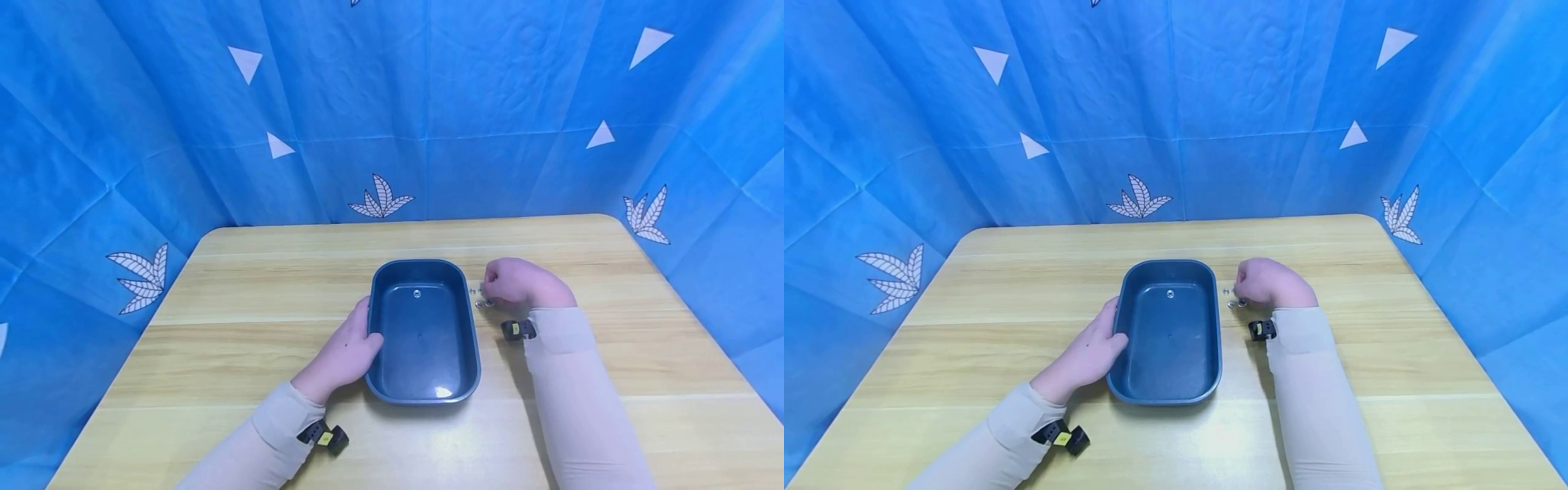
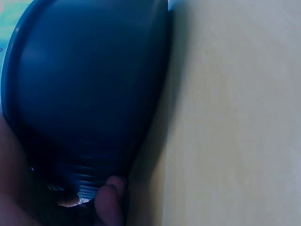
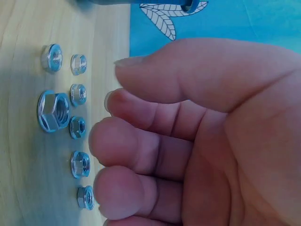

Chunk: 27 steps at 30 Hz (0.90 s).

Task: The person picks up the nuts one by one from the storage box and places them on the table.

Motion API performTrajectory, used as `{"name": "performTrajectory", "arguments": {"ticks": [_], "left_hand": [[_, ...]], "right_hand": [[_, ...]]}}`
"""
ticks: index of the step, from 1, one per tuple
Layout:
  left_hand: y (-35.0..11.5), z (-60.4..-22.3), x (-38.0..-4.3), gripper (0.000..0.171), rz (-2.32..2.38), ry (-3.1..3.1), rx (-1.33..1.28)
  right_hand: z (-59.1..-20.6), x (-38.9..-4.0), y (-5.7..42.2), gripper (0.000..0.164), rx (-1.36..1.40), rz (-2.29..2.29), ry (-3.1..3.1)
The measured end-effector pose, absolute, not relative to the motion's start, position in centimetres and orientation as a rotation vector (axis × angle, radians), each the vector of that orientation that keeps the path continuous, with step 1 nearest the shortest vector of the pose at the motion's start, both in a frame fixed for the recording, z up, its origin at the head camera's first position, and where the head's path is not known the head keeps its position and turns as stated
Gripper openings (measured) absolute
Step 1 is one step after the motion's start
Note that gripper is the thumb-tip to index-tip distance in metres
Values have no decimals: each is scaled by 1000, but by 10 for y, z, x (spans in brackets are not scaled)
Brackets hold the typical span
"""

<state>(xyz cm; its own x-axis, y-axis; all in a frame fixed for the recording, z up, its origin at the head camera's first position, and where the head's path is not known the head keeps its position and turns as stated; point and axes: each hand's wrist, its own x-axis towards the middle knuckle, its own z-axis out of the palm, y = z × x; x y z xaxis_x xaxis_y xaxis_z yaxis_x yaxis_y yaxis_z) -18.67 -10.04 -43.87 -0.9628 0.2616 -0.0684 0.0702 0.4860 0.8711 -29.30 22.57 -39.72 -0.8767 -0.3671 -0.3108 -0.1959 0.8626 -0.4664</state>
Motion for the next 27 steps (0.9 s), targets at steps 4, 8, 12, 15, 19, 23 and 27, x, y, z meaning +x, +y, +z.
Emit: {"name": "performTrajectory", "arguments": {"ticks": [4, 8, 12, 15, 19, 23, 27], "left_hand": [[-101, -440, -187, 68, 1473, 2541, 282], [-101, -441, -188, 69, 1467, 2541, 274], [-101, -441, -188, 68, 1467, 2541, 278], [-101, -441, -188, 69, 1457, 2545, 261], [-102, -440, -187, 70, 1439, 2559, 246], [-102, -441, -187, 69, 1434, 2562, 254], [-101, -441, -187, 69, 1427, 2570, 264]], "right_hand": [[-396, -294, 224, 16, -405, -602, 2672], [-394, -295, 222, 19, -421, -617, 2703], [-391, -293, 219, 19, -429, -630, 2731], [-387, -292, 216, 19, -437, -636, 2752], [-382, -289, 212, 19, -481, -647, 2786], [-378, -286, 208, 19, -511, -673, 2802], [-375, -285, 208, 19, -519, -682, 2820]]}}
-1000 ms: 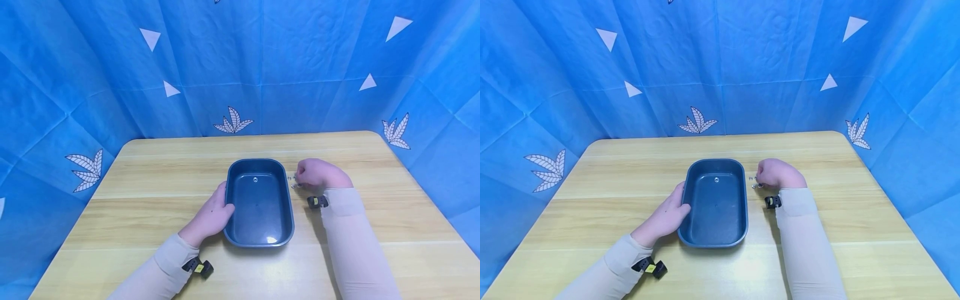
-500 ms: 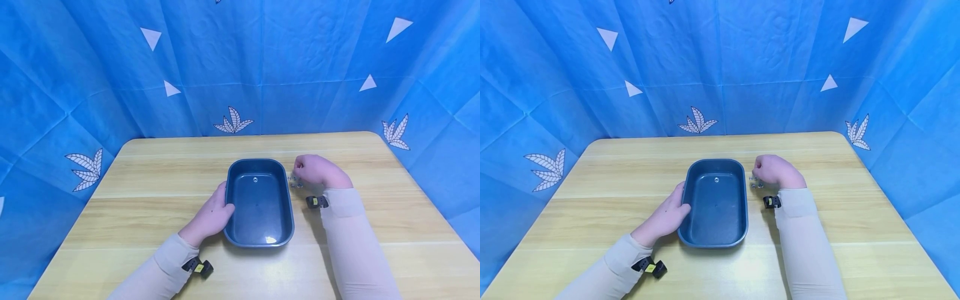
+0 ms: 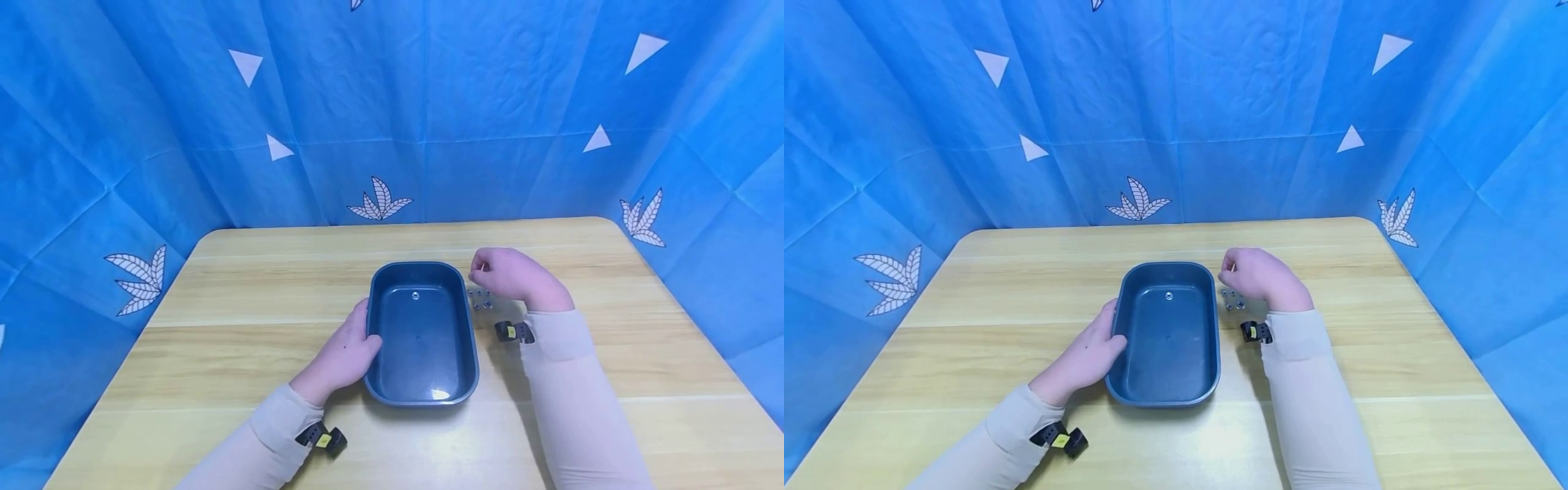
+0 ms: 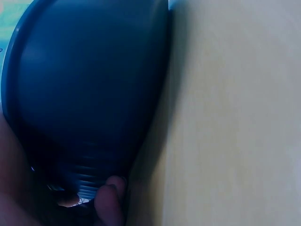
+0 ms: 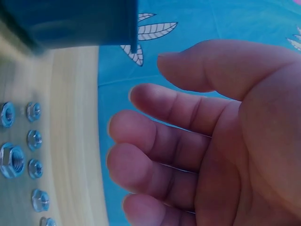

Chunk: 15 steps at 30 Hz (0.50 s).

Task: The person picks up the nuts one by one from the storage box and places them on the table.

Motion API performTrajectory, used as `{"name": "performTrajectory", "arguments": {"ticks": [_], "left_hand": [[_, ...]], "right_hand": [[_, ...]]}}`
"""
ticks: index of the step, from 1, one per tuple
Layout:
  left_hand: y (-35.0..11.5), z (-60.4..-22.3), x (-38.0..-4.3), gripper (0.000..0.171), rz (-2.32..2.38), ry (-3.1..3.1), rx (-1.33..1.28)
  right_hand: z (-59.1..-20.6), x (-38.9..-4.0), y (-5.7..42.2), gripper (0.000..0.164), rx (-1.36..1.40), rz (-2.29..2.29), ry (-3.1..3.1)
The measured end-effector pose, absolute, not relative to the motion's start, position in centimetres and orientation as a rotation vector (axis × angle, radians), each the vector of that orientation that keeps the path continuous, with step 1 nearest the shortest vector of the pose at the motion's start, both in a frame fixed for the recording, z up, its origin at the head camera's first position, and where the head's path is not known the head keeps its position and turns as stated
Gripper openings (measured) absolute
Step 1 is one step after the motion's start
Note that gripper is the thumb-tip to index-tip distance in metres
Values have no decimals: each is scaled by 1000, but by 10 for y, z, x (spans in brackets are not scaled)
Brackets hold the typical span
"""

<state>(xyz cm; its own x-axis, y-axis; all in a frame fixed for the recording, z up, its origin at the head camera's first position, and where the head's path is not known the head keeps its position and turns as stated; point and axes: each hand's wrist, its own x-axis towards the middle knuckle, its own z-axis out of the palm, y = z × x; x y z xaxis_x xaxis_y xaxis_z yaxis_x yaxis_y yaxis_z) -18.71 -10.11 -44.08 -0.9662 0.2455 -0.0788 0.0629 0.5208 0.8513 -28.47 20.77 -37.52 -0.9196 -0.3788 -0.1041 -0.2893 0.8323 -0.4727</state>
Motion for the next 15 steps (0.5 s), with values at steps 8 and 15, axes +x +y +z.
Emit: {"name": "performTrajectory", "arguments": {"ticks": [8, 15], "left_hand": [[-100, -441, -188, 68, 1439, 2570, 276], [-100, -442, -188, 68, 1434, 2564, 255]], "right_hand": [[-364, -278, 204, 18, -559, -691, 2854], [-350, -269, 195, 15, -604, -713, 2859]]}}
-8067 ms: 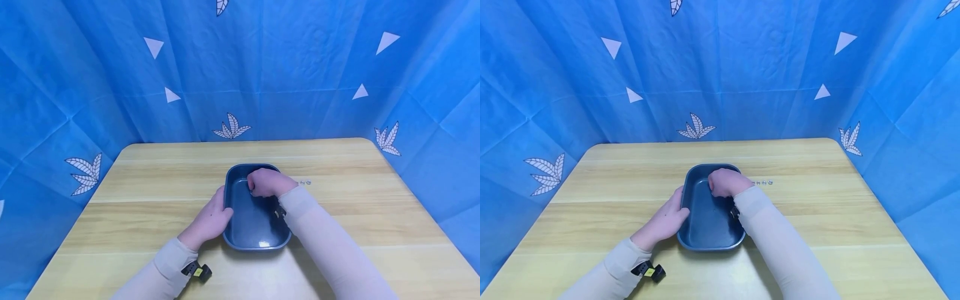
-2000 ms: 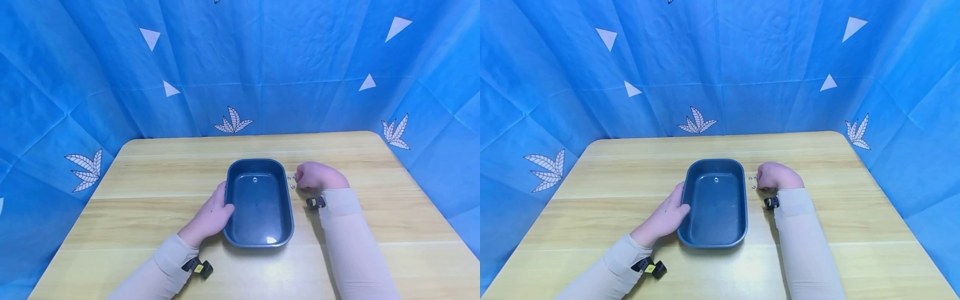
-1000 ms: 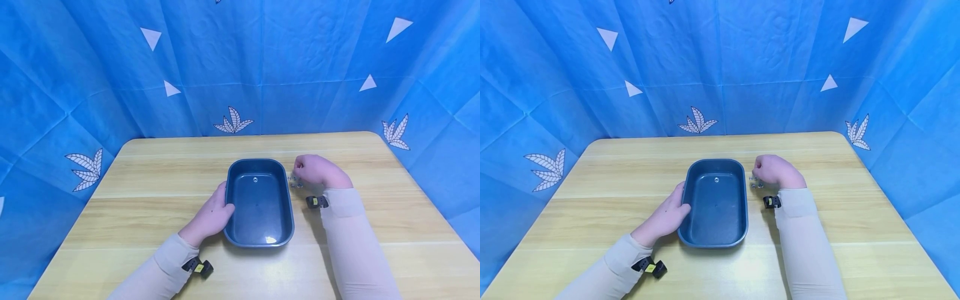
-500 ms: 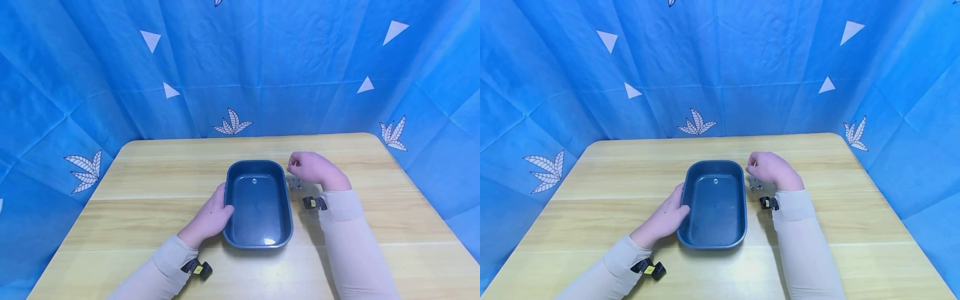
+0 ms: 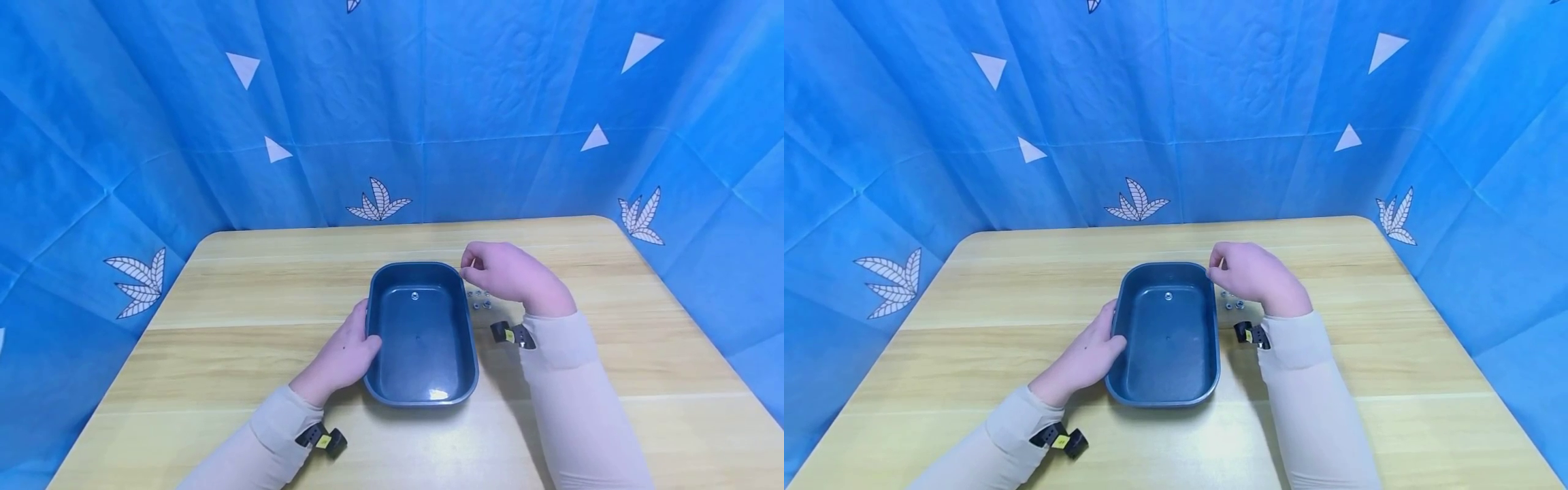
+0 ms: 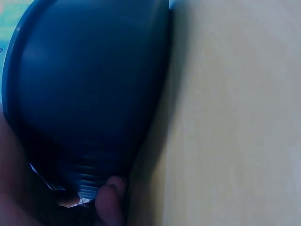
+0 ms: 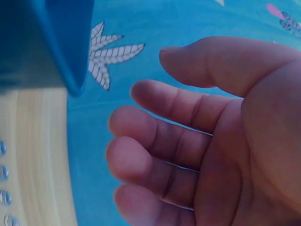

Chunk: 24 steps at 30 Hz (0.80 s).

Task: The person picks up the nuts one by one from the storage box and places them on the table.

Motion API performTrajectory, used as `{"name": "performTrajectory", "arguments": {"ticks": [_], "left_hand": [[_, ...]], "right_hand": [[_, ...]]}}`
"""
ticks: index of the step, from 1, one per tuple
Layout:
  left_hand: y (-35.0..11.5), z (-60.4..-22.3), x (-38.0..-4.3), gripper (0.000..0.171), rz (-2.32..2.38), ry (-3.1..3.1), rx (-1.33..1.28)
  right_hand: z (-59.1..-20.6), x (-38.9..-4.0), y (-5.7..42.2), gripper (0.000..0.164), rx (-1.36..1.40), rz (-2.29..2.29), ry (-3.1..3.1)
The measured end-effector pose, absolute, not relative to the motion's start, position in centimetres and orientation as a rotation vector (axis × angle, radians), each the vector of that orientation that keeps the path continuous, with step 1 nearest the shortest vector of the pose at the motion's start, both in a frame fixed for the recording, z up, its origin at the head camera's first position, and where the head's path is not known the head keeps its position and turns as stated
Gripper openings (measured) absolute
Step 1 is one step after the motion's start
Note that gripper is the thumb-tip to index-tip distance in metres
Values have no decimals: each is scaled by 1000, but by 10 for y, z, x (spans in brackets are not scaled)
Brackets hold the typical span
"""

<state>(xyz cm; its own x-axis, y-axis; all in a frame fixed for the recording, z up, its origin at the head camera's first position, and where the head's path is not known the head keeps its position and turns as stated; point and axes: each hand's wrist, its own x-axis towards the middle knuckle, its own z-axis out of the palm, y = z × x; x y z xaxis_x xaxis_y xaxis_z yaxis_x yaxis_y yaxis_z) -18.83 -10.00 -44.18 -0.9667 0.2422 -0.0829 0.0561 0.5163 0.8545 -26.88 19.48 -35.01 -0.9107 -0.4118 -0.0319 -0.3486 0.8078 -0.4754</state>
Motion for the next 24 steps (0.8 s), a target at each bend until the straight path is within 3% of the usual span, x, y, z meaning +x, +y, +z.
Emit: {"name": "performTrajectory", "arguments": {"ticks": [24], "left_hand": [[-100, -440, -187, 68, 1444, 2571, 299]], "right_hand": [[-338, -251, 153, 10, -847, -744, 2816]]}}
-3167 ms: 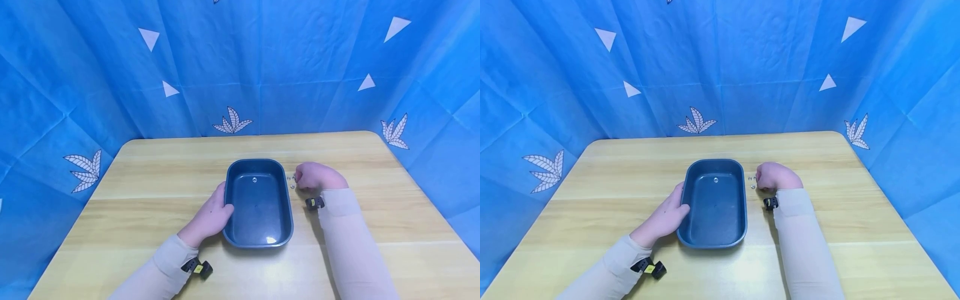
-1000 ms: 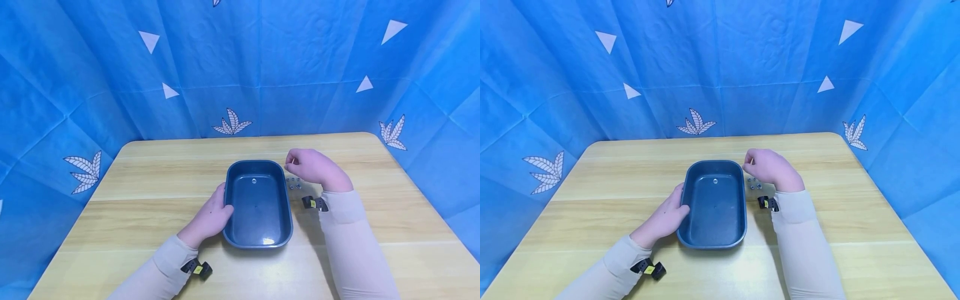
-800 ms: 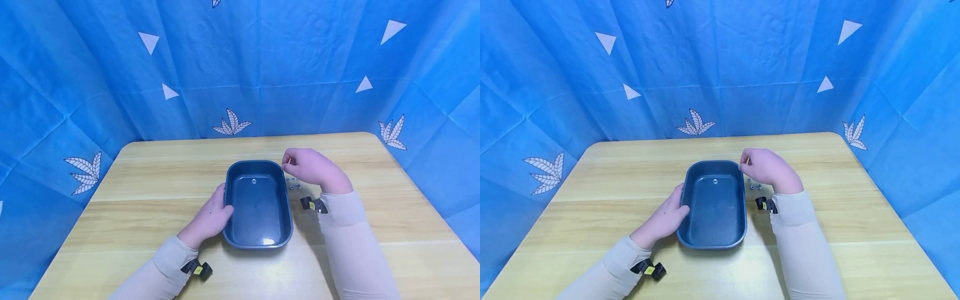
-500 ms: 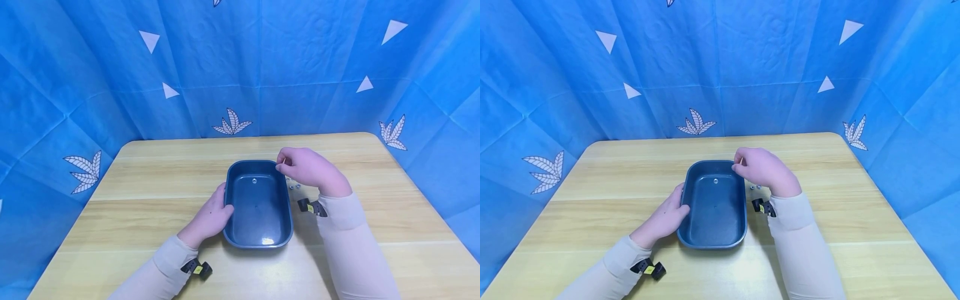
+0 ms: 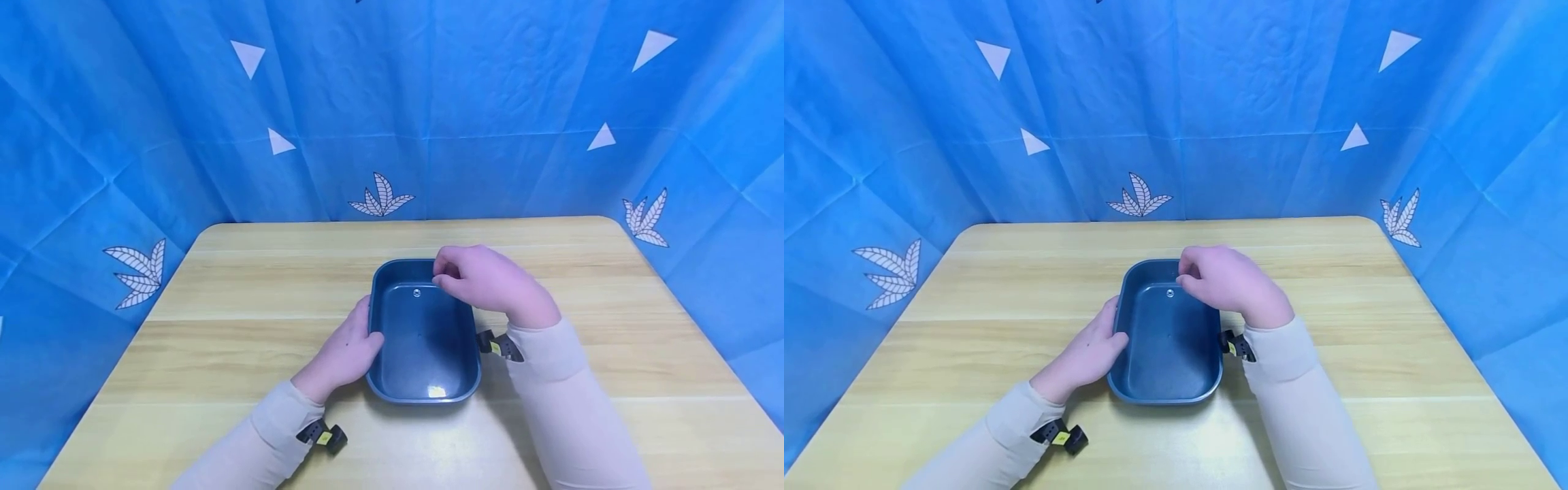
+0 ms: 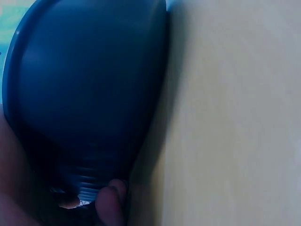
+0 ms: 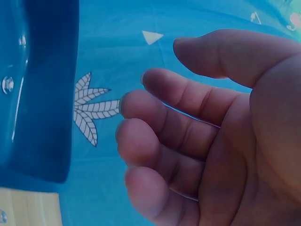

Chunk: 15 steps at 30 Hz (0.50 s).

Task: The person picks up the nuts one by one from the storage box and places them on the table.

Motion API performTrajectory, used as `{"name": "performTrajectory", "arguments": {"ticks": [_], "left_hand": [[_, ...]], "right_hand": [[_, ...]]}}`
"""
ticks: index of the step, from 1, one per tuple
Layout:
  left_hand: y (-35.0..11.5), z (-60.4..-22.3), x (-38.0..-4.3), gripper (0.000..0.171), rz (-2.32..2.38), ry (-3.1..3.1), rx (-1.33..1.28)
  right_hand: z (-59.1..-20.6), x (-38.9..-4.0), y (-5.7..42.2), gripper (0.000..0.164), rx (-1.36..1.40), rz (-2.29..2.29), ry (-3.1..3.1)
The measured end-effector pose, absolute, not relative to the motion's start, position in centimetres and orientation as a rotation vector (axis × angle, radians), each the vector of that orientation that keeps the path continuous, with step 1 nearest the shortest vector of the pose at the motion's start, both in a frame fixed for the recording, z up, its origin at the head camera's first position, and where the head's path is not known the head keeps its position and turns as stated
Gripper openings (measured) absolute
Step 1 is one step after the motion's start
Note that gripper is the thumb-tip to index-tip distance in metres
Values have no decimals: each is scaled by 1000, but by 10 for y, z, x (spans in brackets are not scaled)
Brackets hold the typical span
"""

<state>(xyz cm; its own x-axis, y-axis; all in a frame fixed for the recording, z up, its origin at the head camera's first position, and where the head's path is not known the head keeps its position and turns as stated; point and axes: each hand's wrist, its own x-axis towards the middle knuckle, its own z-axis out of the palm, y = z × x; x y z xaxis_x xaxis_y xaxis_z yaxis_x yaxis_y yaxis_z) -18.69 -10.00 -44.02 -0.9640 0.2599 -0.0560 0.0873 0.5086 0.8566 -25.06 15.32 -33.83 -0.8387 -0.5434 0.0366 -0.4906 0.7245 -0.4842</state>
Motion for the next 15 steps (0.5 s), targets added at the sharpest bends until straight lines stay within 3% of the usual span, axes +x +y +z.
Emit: {"name": "performTrajectory", "arguments": {"ticks": [15], "left_hand": [[-99, -439, -187, 66, 1408, 2571, 250]], "right_hand": [[-357, -261, 127, 9, -852, -740, 2801]]}}
